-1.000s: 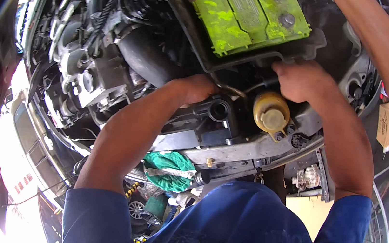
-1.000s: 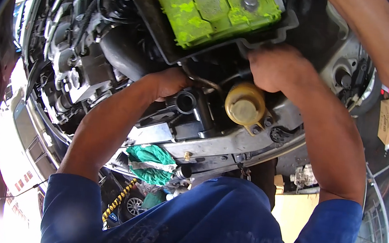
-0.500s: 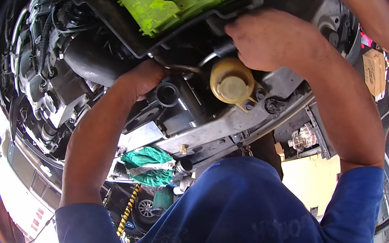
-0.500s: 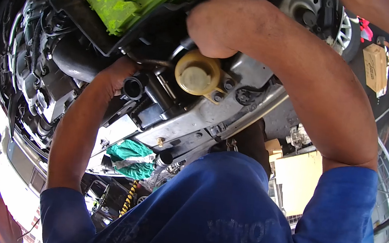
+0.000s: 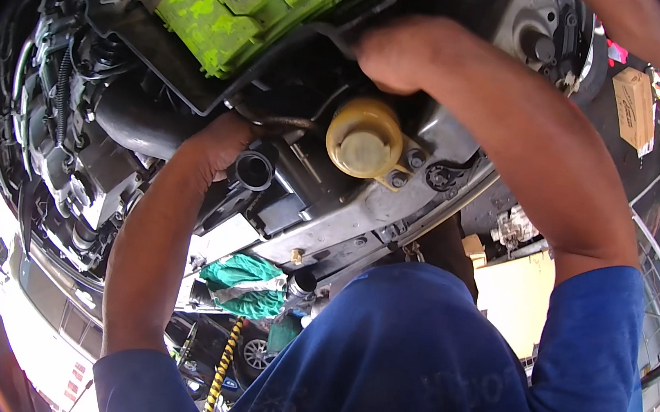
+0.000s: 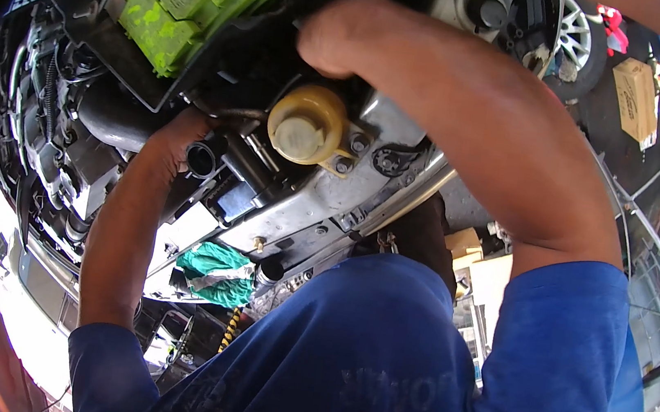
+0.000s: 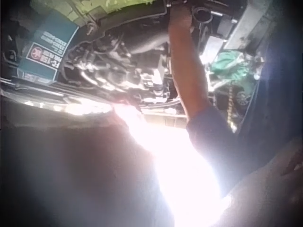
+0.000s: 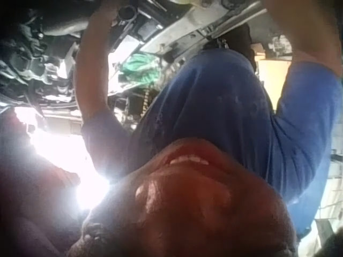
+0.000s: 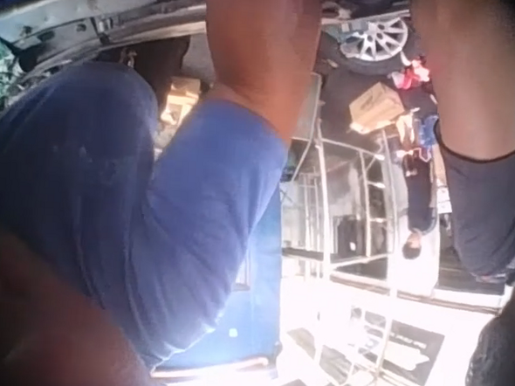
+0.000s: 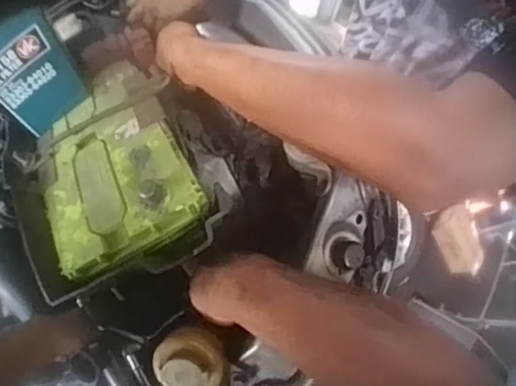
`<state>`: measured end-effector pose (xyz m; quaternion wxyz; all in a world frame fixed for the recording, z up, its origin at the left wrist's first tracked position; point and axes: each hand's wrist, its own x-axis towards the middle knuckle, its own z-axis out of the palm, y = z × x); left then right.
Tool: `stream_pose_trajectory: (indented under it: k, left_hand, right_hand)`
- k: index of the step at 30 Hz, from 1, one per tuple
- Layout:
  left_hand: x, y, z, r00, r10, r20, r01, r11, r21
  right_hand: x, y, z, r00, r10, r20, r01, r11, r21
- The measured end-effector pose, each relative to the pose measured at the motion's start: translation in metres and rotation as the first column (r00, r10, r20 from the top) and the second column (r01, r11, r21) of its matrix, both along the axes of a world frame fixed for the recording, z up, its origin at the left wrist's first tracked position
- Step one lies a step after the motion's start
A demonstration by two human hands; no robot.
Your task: Repairing a car engine, specifically working on hoses and the cooling system.
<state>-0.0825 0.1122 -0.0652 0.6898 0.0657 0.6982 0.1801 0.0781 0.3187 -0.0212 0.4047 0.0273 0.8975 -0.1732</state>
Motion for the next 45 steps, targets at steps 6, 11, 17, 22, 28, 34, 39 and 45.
stream_pose_trajectory:
  k: [6, 11, 17, 22, 28, 34, 39, 45]
  left_hand:
    - [0.001, 0.003, 0.009, 0.913, -0.380, -0.146, 0.400, 0.904, 0.149]
    - [0.005, 0.007, 0.016, 0.992, -0.126, -0.029, 0.129, 0.984, 0.119]
    - [0.001, 0.006, 0.013, 0.981, -0.189, -0.043, 0.192, 0.976, 0.103]
    - [0.000, 0.004, 0.015, 0.956, -0.276, -0.095, 0.285, 0.953, 0.101]
    - [-0.002, 0.001, 0.008, 0.962, -0.264, -0.068, 0.266, 0.964, 0.021]
    - [0.000, -0.002, 0.007, 0.994, -0.112, 0.011, 0.112, 0.994, 0.012]
    - [0.001, 0.003, 0.019, 0.983, -0.153, -0.100, 0.166, 0.977, 0.132]
    - [0.000, 0.005, 0.024, 0.988, -0.119, -0.097, 0.126, 0.989, 0.072]
  right_hand:
    - [0.002, 0.003, -0.002, 0.989, -0.125, -0.081, 0.122, 0.992, -0.041]
    - [0.000, 0.001, -0.004, 0.991, -0.129, 0.030, 0.130, 0.991, -0.024]
    - [0.003, -0.003, 0.004, 0.998, 0.038, 0.059, -0.037, 0.999, -0.034]
    - [0.008, -0.004, 0.005, 0.980, -0.175, -0.097, 0.164, 0.980, -0.108]
    - [0.016, -0.011, -0.007, 0.917, -0.224, -0.329, 0.211, 0.974, -0.078]
    - [0.011, -0.011, -0.008, 0.972, -0.047, -0.230, 0.048, 0.999, -0.001]
    - [0.016, -0.009, 0.003, 0.894, -0.252, -0.370, 0.215, 0.967, -0.140]
    - [0.014, -0.014, 0.007, 0.968, -0.138, -0.210, 0.128, 0.990, -0.059]
